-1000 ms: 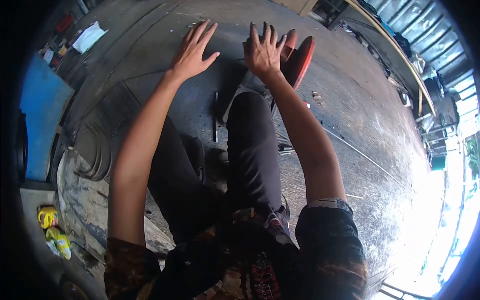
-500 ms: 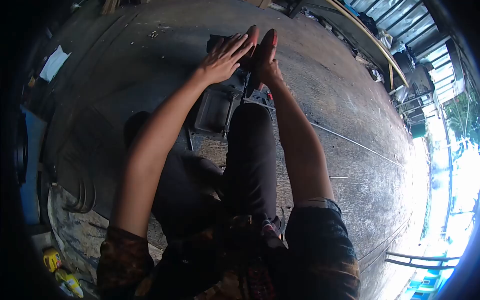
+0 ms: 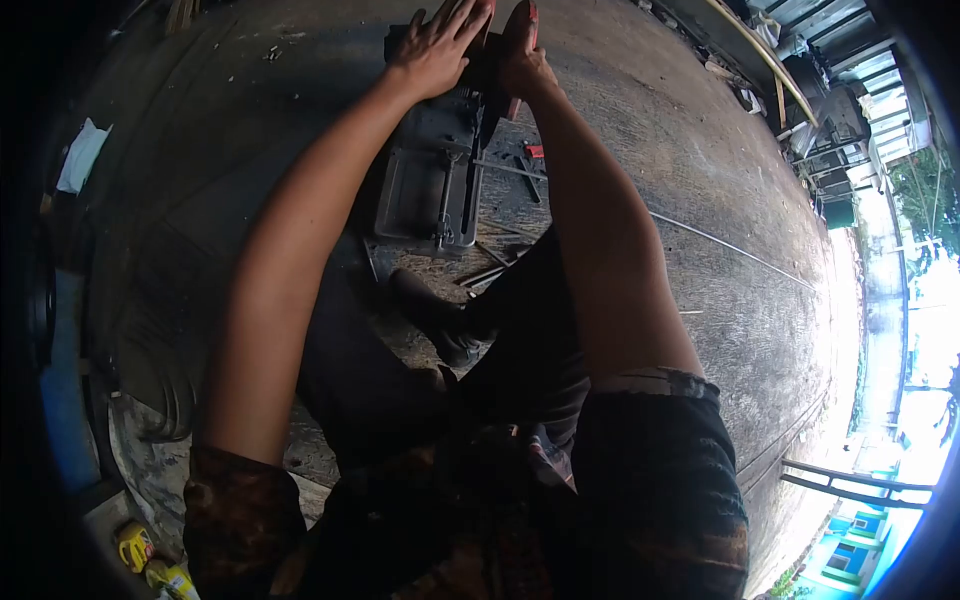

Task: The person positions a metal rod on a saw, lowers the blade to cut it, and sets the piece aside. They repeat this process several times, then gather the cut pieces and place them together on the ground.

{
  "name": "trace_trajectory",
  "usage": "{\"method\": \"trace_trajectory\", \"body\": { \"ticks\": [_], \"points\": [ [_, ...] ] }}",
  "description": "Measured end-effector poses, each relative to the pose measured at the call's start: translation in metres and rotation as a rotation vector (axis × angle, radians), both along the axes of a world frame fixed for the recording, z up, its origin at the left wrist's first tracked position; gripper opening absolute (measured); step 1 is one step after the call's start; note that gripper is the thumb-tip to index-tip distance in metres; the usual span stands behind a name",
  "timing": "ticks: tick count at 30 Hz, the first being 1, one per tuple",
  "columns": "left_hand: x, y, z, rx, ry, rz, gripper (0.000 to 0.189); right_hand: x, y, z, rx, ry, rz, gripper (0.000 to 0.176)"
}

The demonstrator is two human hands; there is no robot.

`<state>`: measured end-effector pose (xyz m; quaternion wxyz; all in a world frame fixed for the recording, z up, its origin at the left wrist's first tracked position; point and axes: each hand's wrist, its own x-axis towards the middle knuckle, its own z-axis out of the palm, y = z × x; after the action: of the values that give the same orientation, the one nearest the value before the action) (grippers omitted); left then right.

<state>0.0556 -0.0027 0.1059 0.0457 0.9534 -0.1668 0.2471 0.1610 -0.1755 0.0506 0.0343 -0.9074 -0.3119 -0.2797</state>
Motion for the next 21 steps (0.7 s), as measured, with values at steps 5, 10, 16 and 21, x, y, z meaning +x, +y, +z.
{"method": "trace_trajectory", "body": {
  "ticks": [5, 10, 16, 21],
  "points": [
    [0.011, -0.001, 0.016, 0.037, 0.034, 0.026, 0.081, 0.042, -0.009, -0.01, 0.104, -0.166, 0.339, 0.085],
    [0.021, 0.003, 0.012, 0.052, 0.009, 0.008, 0.085, 0.038, -0.008, -0.01, -0.247, -0.426, 0.141, 0.081],
    [0.003, -0.006, 0.028, 0.041, 0.065, 0.024, 0.093, -0.028, 0.005, 0.05, 0.17, 0.424, -0.127, 0.085],
    [-0.009, -0.003, 0.004, -0.096, -0.011, -0.068, 0.093, -0.052, 0.002, 0.061, 0.364, 0.642, -0.232, 0.083]
  ]
}}
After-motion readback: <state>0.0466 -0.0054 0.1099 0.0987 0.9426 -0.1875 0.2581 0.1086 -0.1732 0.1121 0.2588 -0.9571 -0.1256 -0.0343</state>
